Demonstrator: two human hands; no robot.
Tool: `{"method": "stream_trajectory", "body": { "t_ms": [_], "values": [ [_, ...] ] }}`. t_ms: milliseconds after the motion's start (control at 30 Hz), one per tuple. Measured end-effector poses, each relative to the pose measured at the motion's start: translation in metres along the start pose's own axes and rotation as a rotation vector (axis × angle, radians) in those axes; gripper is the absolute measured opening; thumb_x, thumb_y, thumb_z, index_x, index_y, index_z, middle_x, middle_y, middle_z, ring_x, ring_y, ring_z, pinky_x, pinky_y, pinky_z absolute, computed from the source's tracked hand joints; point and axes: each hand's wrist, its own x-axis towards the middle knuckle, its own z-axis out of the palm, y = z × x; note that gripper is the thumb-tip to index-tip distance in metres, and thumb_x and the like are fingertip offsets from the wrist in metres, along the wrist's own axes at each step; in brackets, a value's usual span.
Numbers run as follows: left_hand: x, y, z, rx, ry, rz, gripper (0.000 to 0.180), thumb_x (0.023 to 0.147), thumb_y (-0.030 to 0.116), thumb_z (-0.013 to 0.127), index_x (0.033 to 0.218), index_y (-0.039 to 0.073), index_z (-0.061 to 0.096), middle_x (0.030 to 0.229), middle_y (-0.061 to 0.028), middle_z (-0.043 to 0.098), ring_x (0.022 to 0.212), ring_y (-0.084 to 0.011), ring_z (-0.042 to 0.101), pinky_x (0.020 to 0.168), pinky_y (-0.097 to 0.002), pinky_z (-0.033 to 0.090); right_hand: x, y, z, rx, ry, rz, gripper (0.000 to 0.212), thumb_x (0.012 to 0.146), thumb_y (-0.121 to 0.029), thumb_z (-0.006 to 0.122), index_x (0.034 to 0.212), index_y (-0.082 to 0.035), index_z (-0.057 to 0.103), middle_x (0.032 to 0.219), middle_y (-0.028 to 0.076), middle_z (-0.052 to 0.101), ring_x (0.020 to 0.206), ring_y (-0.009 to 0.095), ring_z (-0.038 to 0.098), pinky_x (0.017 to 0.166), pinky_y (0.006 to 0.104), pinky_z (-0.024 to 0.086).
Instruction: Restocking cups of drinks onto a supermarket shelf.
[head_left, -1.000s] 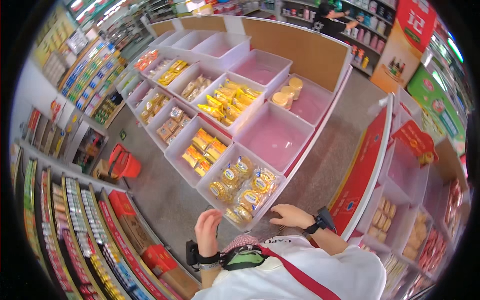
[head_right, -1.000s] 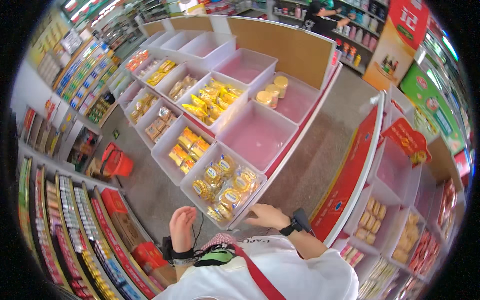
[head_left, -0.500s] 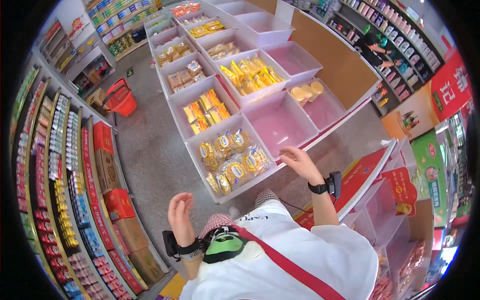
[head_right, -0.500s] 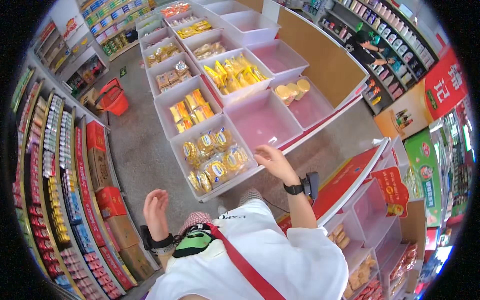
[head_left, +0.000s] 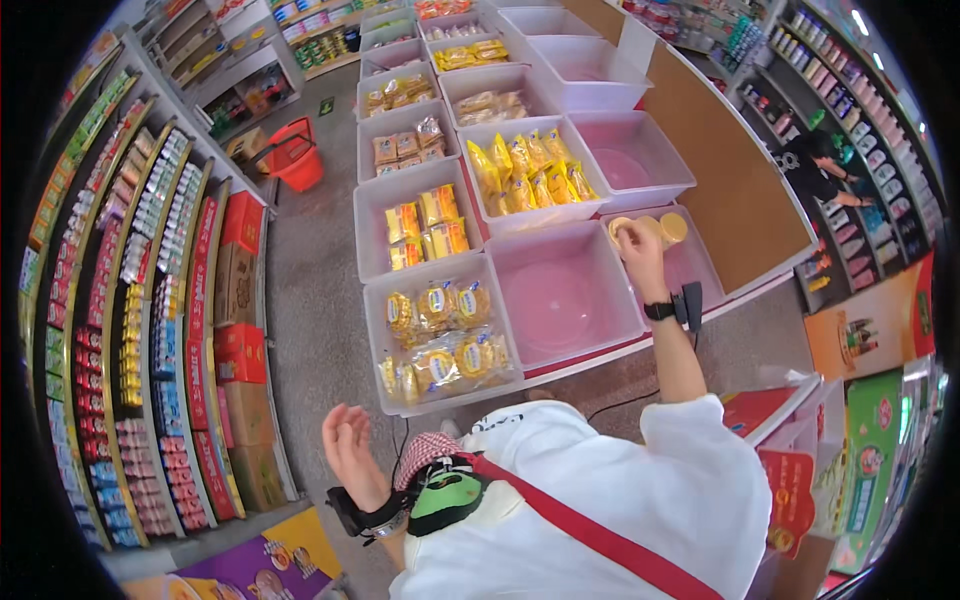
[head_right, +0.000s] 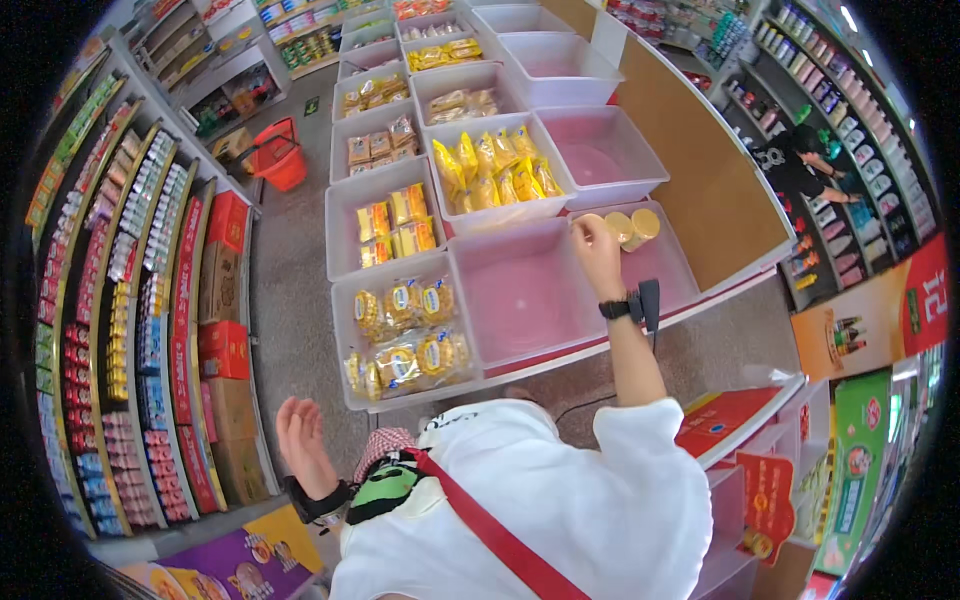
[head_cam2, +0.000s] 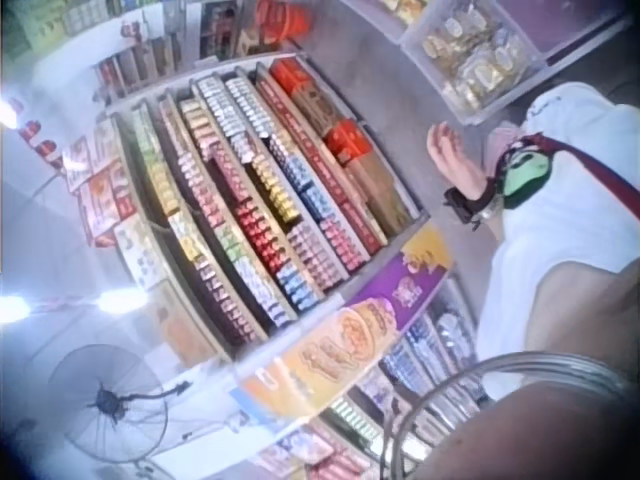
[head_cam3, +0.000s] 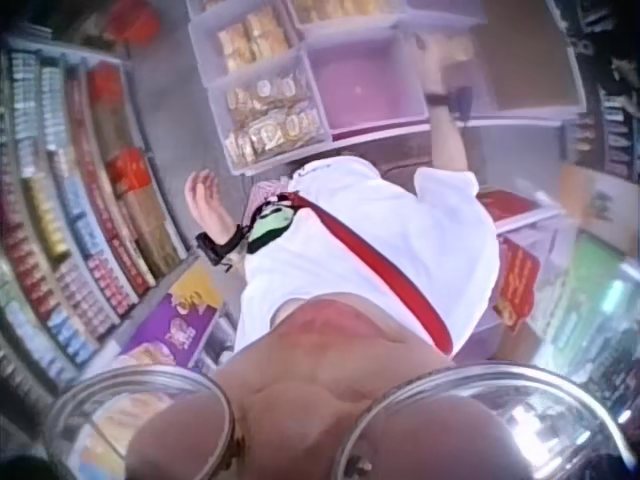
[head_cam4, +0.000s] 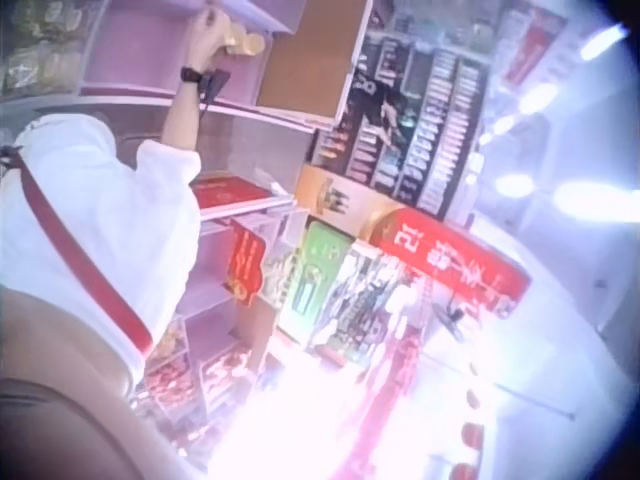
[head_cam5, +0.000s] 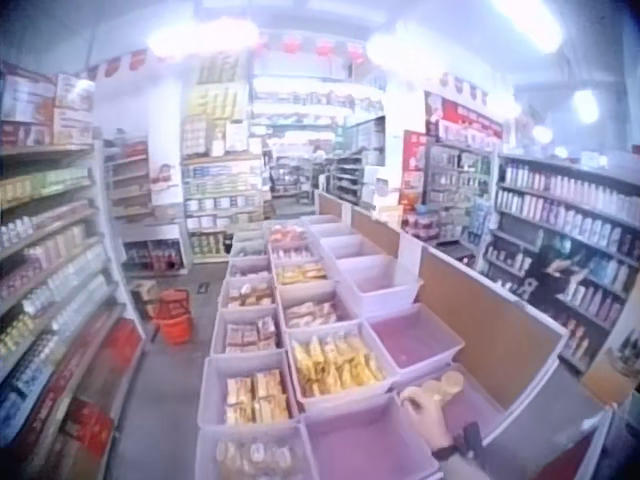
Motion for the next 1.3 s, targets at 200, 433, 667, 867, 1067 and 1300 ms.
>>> {"method": "stream_trajectory", "body": {
  "t_ms": [200, 433, 667, 867, 1067, 1300],
  "values": [
    [-0.047, -0.038, 0.065, -0.061, -0.015, -0.04, 0.034, 0.089, 0.02, 0.047, 0.118, 0.003, 0.043, 0.106, -0.0094, 0.053, 0.1, -0.0184, 0.05, 0.087, -0.0304, 0.039, 0.056, 0.131, -0.003, -0.238, -0.051, -0.03, 0.02, 0.073, -0.008, 0.059, 0.091, 0.0, 0.057, 0.087, 0.017, 0.059, 0.086, 0.034, 0.056, 0.074, 0.0387, 0.045],
    [-0.096, -0.048, 0.103, -0.009, 0.08, -0.004, 0.03, 0.089, 0.019, 0.047, 0.114, 0.003, 0.046, 0.105, -0.0091, 0.054, 0.098, -0.0187, 0.051, 0.086, -0.0312, 0.039, 0.06, 0.205, 0.02, -0.693, -0.365, 0.037, 0.076, 0.048, -0.022, 0.079, 0.114, -0.006, 0.044, 0.107, 0.017, 0.051, 0.102, 0.038, 0.046, 0.084, 0.0475, 0.039],
    [-0.115, -0.065, 0.128, -0.007, 0.074, -0.073, 0.029, 0.089, 0.018, 0.047, 0.114, 0.003, 0.046, 0.106, -0.0098, 0.055, 0.099, -0.0189, 0.052, 0.087, -0.0317, 0.039, 0.047, 0.195, 0.008, -0.45, -0.058, -0.014, 0.072, 0.051, -0.025, 0.073, 0.114, -0.006, 0.041, 0.106, 0.015, 0.047, 0.1, 0.037, 0.043, 0.09, 0.045, 0.031],
    [-0.101, -0.069, 0.159, -0.063, -0.17, -0.114, 0.034, 0.087, 0.016, 0.051, 0.118, 0.003, 0.045, 0.108, -0.0105, 0.054, 0.101, -0.0205, 0.051, 0.089, -0.033, 0.039, 0.04, 0.076, -0.057, -0.015, -0.143, -0.224, 0.067, 0.053, -0.02, 0.074, 0.111, -0.005, 0.045, 0.106, 0.015, 0.046, 0.103, 0.035, 0.043, 0.089, 0.0423, 0.036],
    [-0.091, -0.078, 0.2, -0.037, -0.375, -0.089, 0.06, 0.073, 0.001, 0.061, 0.127, 0.001, 0.035, 0.127, -0.0143, 0.043, 0.12, -0.0255, 0.04, 0.101, -0.0385, 0.03, -0.021, -0.012, -0.044, 0.407, -0.602, -0.301, 0.068, 0.054, -0.021, 0.078, 0.112, -0.005, 0.046, 0.107, 0.012, 0.046, 0.101, 0.03, 0.047, 0.09, 0.0361, 0.038],
    [-0.09, -0.081, 0.208, 0.134, -0.547, -0.051, 0.096, 0.057, 0.001, 0.076, 0.136, 0.003, 0.021, 0.133, -0.0118, 0.034, 0.124, -0.0234, 0.034, 0.102, -0.0367, 0.029, -0.059, -0.054, -0.028, 0.659, -0.856, -0.246, 0.07, 0.056, -0.027, 0.078, 0.114, -0.005, 0.046, 0.106, 0.013, 0.046, 0.1, 0.032, 0.05, 0.084, 0.0377, 0.043]
  ]
}}
